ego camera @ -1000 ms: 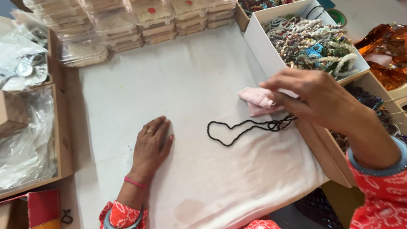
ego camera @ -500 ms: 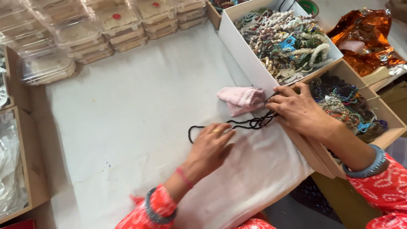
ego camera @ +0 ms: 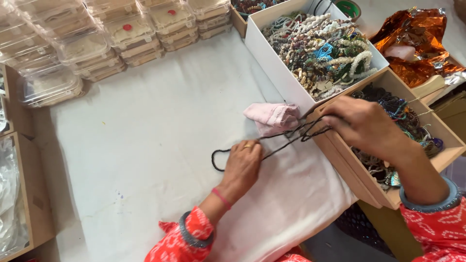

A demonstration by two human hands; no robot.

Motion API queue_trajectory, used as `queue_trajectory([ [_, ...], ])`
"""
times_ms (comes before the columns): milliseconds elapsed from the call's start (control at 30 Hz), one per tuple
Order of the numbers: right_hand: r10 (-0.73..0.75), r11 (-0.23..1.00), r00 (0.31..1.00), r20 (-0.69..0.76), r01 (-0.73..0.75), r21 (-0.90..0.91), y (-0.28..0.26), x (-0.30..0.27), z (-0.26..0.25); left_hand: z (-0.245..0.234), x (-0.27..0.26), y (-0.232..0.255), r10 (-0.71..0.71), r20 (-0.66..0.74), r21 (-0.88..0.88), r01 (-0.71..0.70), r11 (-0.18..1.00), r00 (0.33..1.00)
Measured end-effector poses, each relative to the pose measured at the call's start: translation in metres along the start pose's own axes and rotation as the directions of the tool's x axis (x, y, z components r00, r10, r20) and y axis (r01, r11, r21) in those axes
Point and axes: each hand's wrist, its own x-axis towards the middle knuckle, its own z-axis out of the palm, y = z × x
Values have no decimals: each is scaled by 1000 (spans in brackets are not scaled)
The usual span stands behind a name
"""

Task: The person closes a small plastic container and places it on a stack. They then pick up a black beaded necklace from a box, unfold it, and wipe it with a pink cloth. The person folds the necklace and continues to wipe it with the cloth.

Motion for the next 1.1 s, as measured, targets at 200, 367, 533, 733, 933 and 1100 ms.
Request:
queue_trajectory([
  [200, 408, 878, 910, -69, -371, 304, -1, -14, -21, -63, 0, 3, -184, 86, -205, 198, 958, 979],
  [367, 392, 842, 919, -35, -343, 416, -17, -10, -30, -64, 33, 35, -48, -30, -325, 36, 945, 998],
  [533, 280, 858, 960, -11, -245, 452, -23, -5, -27, -57, 70, 58, 75, -106, -494, -118, 861, 991],
  [733, 106, 888, 992, -63, -66, 455, -27, 3, -21, -23, 61, 49, -144, 181, -673, 229, 704, 973],
  [933, 152, 900, 987, -50, -117, 420, -23, 14, -13, -50, 47, 30, -236, 238, -888, 309, 340, 942],
  [1100, 70, 953, 991, -116, -32, 301, -36, 24, -6, -71, 40, 19, -222, 190, -960, 229, 163, 956],
])
